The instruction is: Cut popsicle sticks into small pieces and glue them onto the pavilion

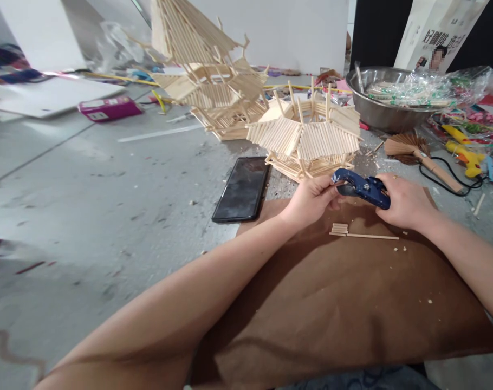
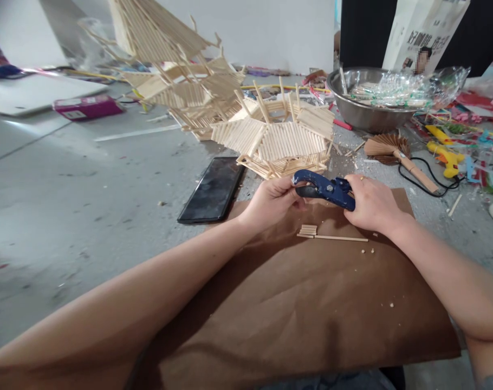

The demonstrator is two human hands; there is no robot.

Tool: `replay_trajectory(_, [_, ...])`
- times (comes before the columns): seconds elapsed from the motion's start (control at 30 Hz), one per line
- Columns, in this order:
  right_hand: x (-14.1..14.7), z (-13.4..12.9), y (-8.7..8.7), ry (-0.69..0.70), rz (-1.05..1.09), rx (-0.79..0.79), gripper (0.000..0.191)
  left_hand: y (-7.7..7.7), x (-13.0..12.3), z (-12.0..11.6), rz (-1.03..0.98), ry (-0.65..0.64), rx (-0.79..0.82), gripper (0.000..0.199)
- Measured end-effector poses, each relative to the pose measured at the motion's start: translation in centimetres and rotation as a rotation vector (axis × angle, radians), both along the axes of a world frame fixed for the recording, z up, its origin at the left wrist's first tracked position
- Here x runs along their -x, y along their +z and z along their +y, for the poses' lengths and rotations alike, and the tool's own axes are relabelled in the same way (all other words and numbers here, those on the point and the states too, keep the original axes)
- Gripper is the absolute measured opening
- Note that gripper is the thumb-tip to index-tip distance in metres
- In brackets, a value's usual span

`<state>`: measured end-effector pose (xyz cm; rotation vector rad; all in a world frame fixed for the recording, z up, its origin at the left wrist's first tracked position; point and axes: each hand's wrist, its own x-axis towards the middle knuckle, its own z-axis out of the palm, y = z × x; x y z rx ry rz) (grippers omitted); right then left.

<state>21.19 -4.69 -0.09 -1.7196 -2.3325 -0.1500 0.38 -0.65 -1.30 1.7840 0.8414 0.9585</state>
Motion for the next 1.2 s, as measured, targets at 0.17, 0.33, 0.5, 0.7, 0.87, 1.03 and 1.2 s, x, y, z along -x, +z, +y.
replay_trajectory(0.17, [0.3,-0.3,0.4,-0.001,0.007,0.014,0.043,-0.1,0.0,0.0,0.03,0.002,-0.035,0.016])
replay_trajectory(0.33, [0.4,-0.5,0.7,-0.059,-0.024,0.057,0.039,-0.2,0.0,-0.1,0.023,-0.005,-0.006,0.017])
replay_trajectory(0.5, [0.3,-0.3,0.7,-0.161,-0.044,0.055,0.036,0.3,0.1,-0.1,0.128,-0.01,0.066,0.017])
replay_trajectory(0.7, [-0.3,0.3,0.6,-0.212,-0.04,0.029,0.043,1.4,0.5,0.3,0.593,-0.136,0.017,0.018])
replay_trajectory(0.87, [-0.2,0.3,0.5,-0.19,-0.067,0.065,0.041,1.5,0.5,0.2,0.646,-0.284,-0.015,0.02])
replay_trajectory(1.03, [-0.3,0.4,0.4,-0.192,-0.086,0.051,0.04,1.2,0.6,0.4,0.643,-0.322,-0.01,0.022])
replay_trajectory(1.2, [-0.3,0.4,0.5,-0.196,-0.082,0.071,0.042,1.2,0.6,0.4,0.605,-0.381,-0.08,0.032])
